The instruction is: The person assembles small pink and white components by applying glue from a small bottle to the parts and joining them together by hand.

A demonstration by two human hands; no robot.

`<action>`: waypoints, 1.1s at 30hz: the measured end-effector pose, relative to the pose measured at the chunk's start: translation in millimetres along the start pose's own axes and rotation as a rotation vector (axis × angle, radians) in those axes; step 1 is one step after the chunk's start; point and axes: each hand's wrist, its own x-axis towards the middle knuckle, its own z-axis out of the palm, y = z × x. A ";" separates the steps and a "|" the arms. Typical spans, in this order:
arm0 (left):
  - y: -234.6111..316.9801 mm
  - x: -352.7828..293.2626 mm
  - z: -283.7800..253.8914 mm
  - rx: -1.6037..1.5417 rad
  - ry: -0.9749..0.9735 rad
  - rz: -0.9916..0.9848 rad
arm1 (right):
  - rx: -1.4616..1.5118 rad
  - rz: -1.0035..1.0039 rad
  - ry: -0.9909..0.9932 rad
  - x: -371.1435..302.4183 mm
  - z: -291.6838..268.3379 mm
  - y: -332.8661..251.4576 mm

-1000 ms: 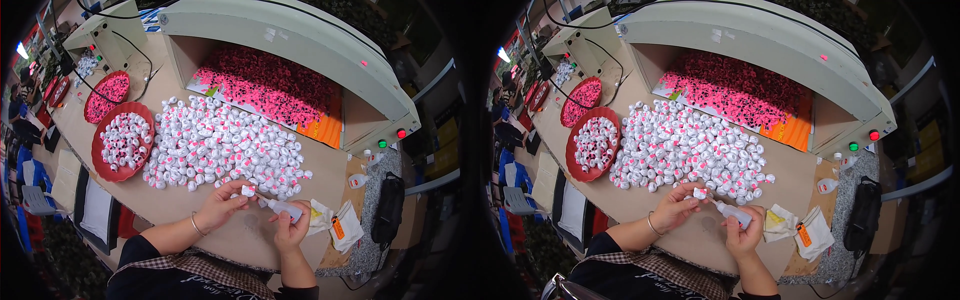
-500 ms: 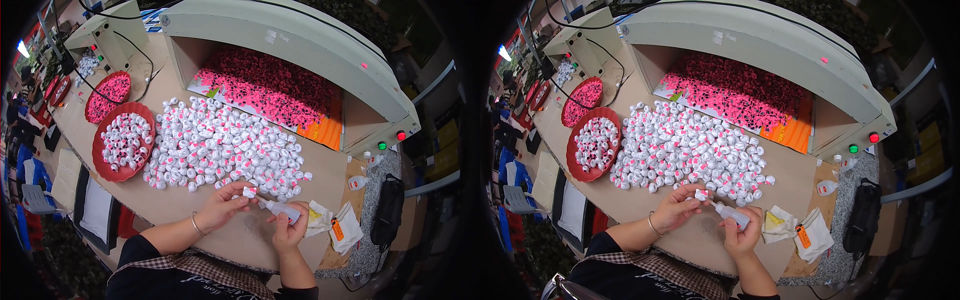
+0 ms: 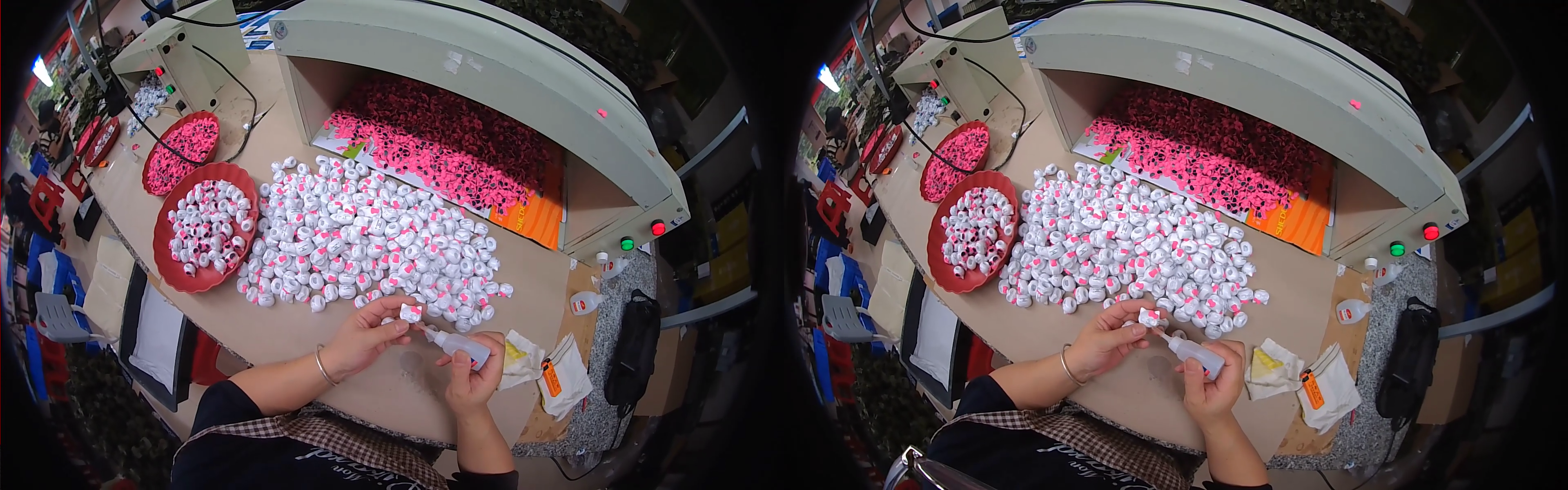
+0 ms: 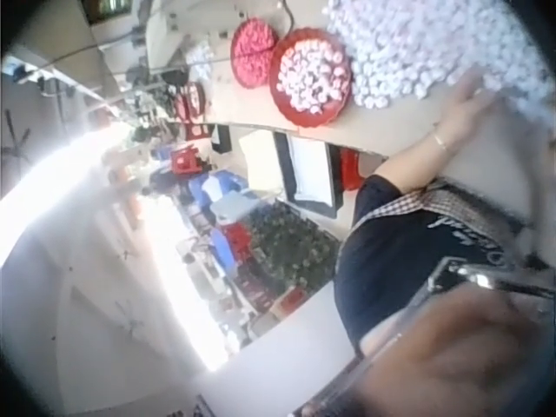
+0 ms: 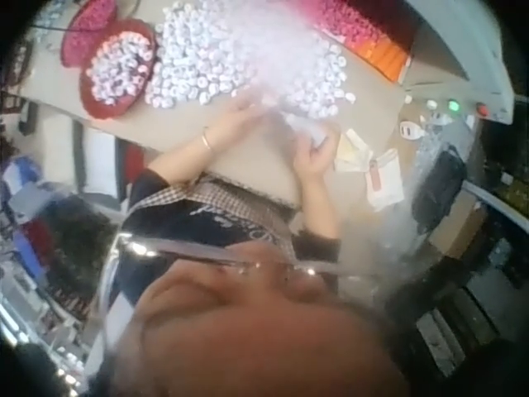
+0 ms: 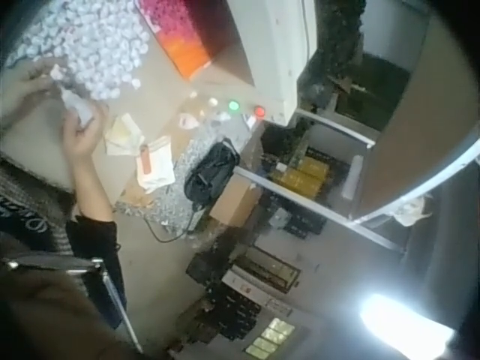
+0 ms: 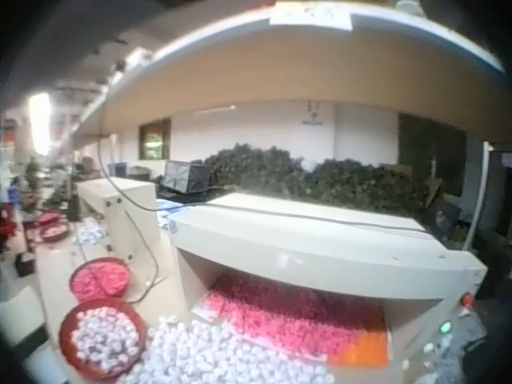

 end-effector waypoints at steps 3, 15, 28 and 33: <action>0.0 -0.1 0.4 0.041 0.035 0.045 | -0.006 -0.011 0.016 1.5 -1.1 -1.9; -2.1 -1.0 2.6 0.154 0.029 0.130 | 0.032 -0.009 0.062 0.9 -0.8 -2.5; 1.3 -2.2 6.9 0.242 0.012 0.134 | 0.026 -0.017 0.027 0.0 2.0 -0.5; -2.3 -1.4 3.8 0.262 0.015 0.146 | -0.033 0.008 -0.023 1.4 3.9 -5.4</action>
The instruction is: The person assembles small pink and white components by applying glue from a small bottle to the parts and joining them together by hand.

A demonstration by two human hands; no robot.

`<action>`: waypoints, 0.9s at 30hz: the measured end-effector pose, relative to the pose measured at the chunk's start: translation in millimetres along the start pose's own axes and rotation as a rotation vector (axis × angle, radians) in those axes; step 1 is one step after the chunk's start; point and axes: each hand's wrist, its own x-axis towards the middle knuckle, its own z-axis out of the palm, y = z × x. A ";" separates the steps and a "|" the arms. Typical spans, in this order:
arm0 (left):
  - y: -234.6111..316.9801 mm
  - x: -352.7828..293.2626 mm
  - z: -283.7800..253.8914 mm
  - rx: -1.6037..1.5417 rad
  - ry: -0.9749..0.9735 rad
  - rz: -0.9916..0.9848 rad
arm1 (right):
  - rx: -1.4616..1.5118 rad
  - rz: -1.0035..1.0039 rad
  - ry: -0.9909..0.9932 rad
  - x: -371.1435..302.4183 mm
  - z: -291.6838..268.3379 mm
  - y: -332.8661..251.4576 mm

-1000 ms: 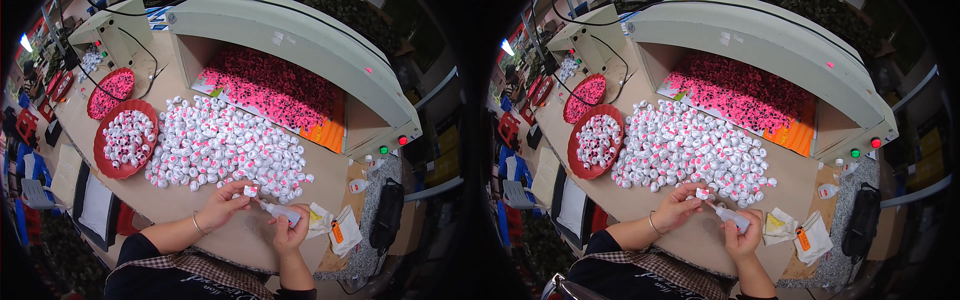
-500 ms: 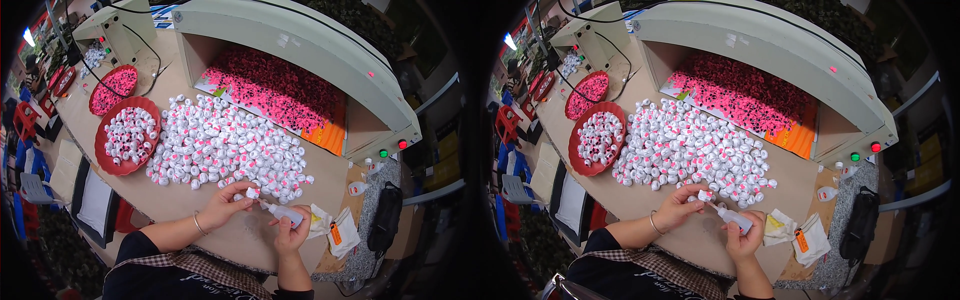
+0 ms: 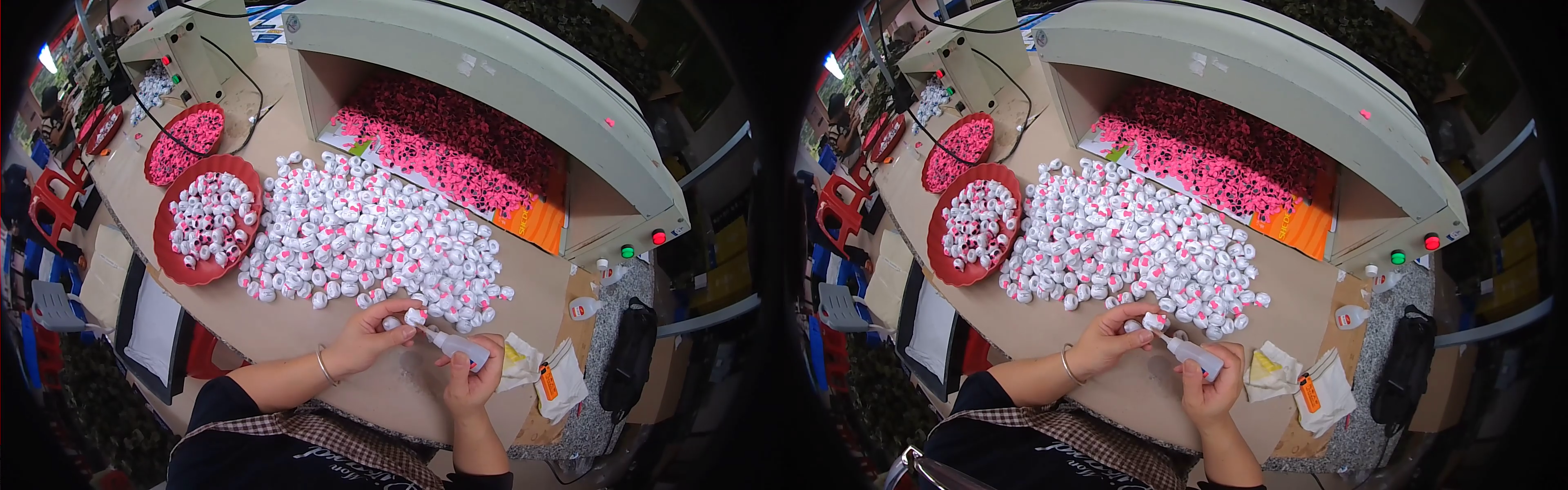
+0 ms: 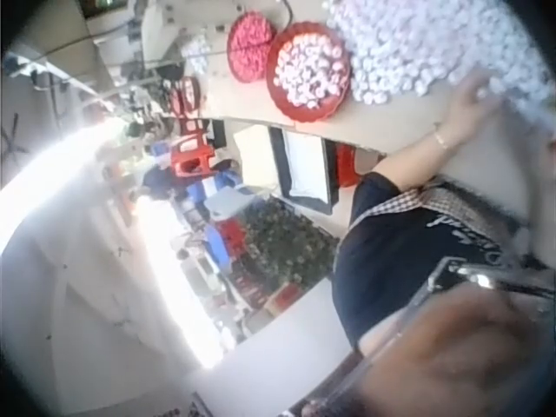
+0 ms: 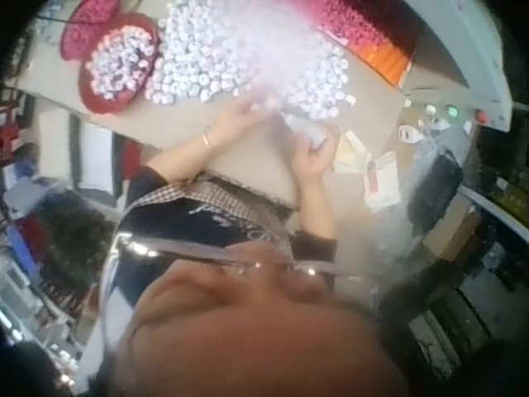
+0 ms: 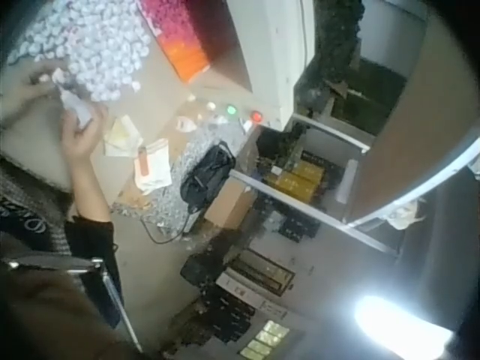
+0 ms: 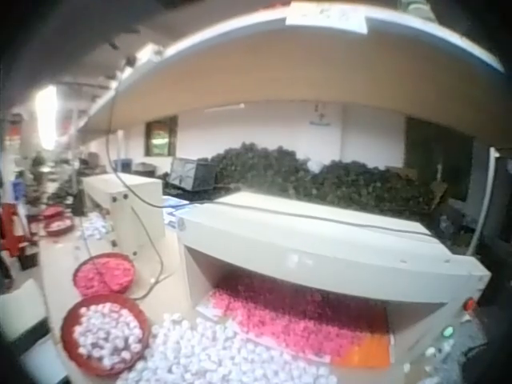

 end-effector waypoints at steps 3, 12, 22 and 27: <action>-1.0 -0.1 -0.5 0.010 0.025 -0.017 | 0.001 -0.014 0.006 -1.4 -1.3 1.8; 1.1 0.8 0.6 0.083 0.060 0.017 | -0.031 -0.053 0.049 0.7 -3.5 3.1; 4.6 -0.9 3.0 0.000 0.031 -0.020 | 0.114 0.325 0.129 44.6 -37.5 -18.3; 5.7 0.9 -0.7 0.004 0.004 -0.069 | -0.109 0.344 0.150 122.2 -46.8 34.0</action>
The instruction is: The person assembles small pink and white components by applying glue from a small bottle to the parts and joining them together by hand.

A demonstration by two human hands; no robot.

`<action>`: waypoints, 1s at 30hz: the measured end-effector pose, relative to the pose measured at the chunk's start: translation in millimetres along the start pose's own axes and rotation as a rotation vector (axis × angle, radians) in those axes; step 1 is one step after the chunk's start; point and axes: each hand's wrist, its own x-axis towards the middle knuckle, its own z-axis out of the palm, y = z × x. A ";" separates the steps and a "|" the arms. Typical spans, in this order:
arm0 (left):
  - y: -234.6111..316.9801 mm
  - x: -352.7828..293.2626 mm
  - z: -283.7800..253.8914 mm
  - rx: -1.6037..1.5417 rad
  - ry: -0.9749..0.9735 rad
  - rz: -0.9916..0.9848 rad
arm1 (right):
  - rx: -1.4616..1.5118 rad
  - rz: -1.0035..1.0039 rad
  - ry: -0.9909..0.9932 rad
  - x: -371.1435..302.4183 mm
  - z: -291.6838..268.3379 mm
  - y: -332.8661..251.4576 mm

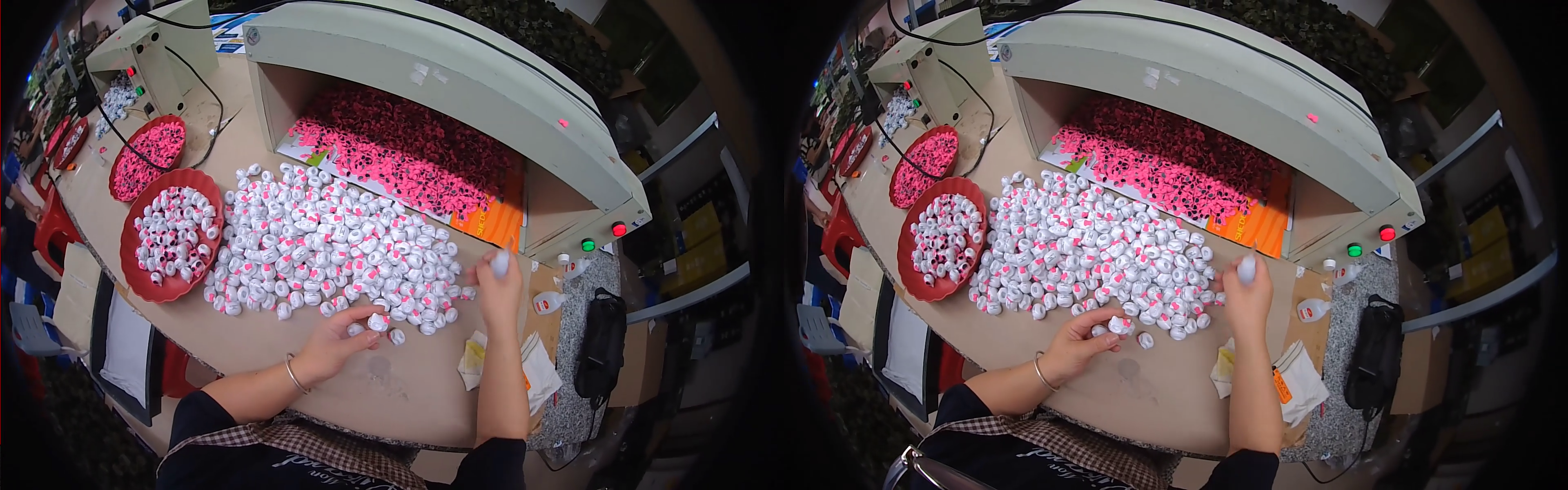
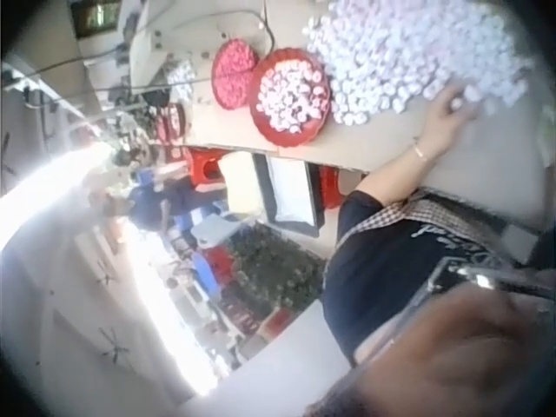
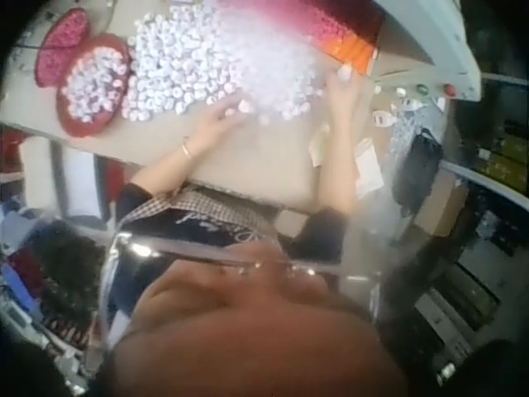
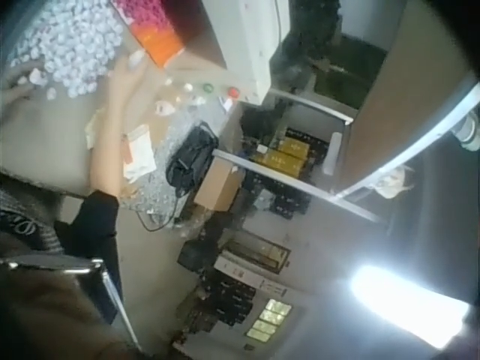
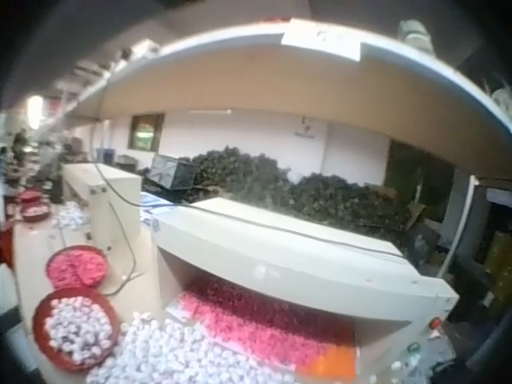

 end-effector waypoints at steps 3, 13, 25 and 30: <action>2.3 3.7 2.9 -0.012 -0.007 -0.001 | -0.188 -0.001 0.055 60.9 0.0 31.8; -16.9 5.5 -12.7 0.020 -0.058 0.097 | -1.036 -0.363 -0.089 98.7 11.9 47.8; -20.0 5.0 -5.0 -0.162 -0.200 0.188 | -0.032 0.043 -0.230 17.8 -13.2 21.0; -18.8 3.3 -0.3 -0.132 -0.364 0.187 | 0.064 0.037 -0.308 -57.3 14.1 0.0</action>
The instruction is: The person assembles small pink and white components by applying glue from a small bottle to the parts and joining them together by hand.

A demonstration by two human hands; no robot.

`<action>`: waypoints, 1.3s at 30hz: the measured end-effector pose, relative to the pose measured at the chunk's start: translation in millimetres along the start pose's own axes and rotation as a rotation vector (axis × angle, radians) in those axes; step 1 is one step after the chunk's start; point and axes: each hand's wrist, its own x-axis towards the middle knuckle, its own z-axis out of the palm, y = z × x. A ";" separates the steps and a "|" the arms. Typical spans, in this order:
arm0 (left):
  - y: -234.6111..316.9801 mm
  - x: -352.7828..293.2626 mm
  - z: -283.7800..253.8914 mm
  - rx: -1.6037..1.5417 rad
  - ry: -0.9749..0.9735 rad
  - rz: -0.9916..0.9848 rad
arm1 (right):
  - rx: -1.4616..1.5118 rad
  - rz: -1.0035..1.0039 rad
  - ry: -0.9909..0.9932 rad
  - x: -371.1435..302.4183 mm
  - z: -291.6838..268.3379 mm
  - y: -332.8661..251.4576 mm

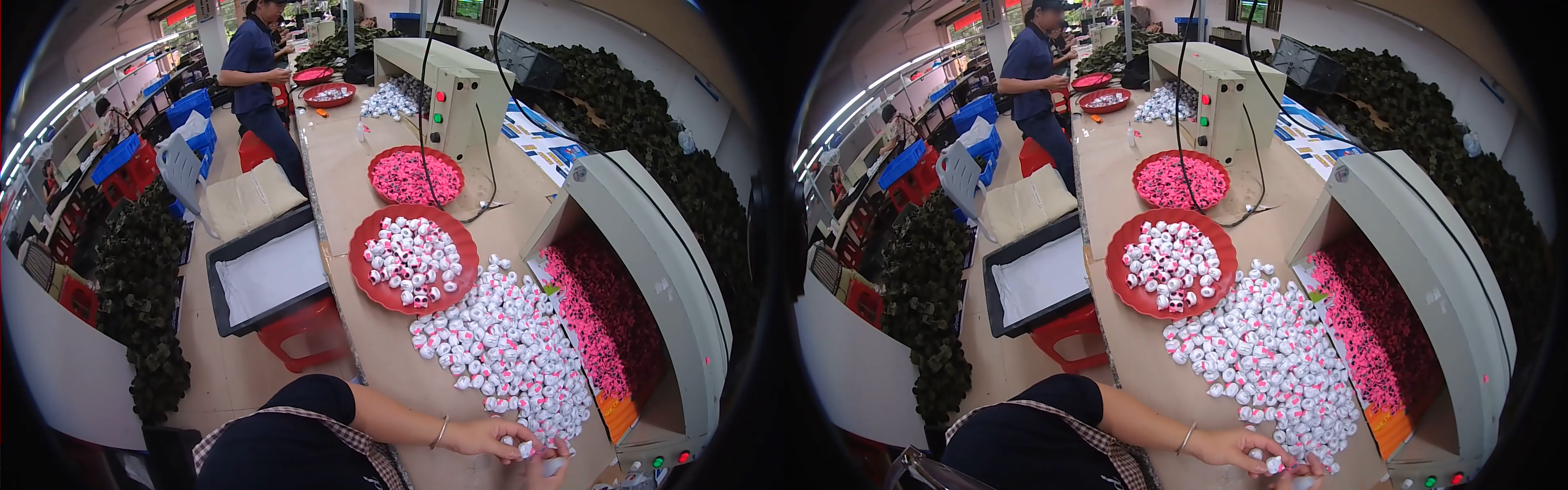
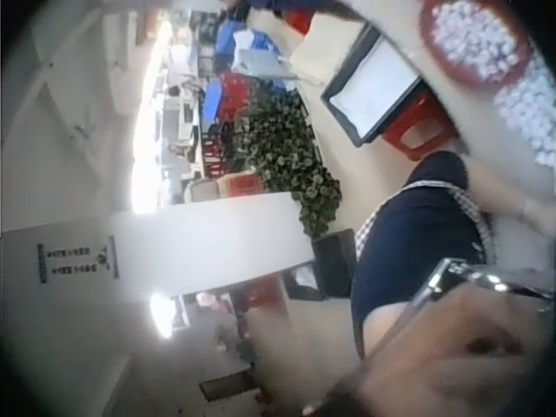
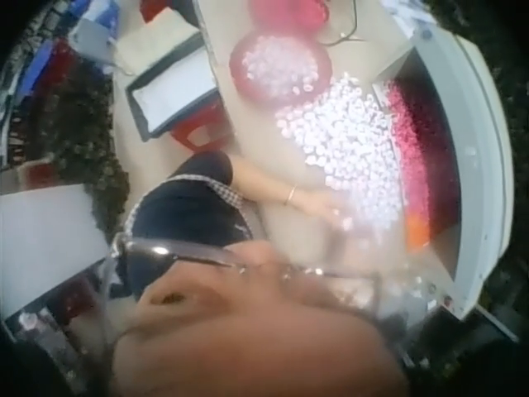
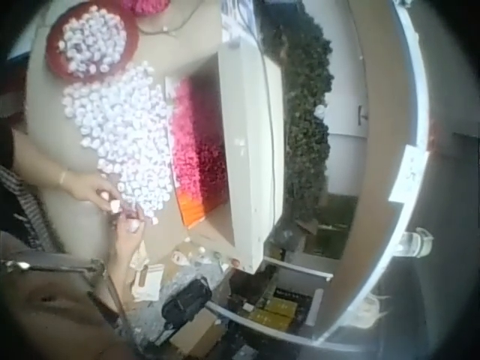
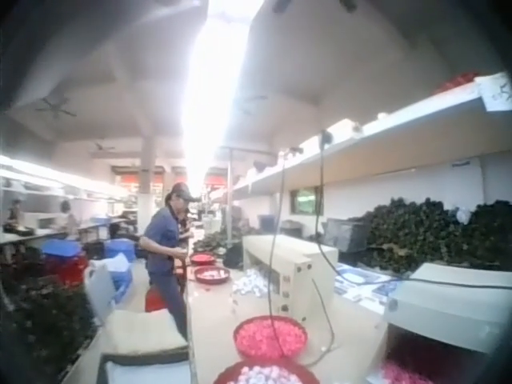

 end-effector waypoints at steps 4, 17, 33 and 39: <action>-4.0 -3.3 5.3 0.027 -0.075 -0.002 | 0.031 0.035 0.031 -26.4 8.2 0.6; -4.2 -4.5 6.0 -0.040 -0.015 -0.035 | 0.105 0.176 0.067 -58.9 17.7 6.9; -1.9 -8.0 6.6 -0.045 -0.092 -0.014 | 0.418 0.251 0.090 -68.7 40.8 -7.9; -6.8 -3.2 4.8 0.009 -0.035 -0.028 | 0.417 0.148 -0.002 -77.5 27.4 -3.1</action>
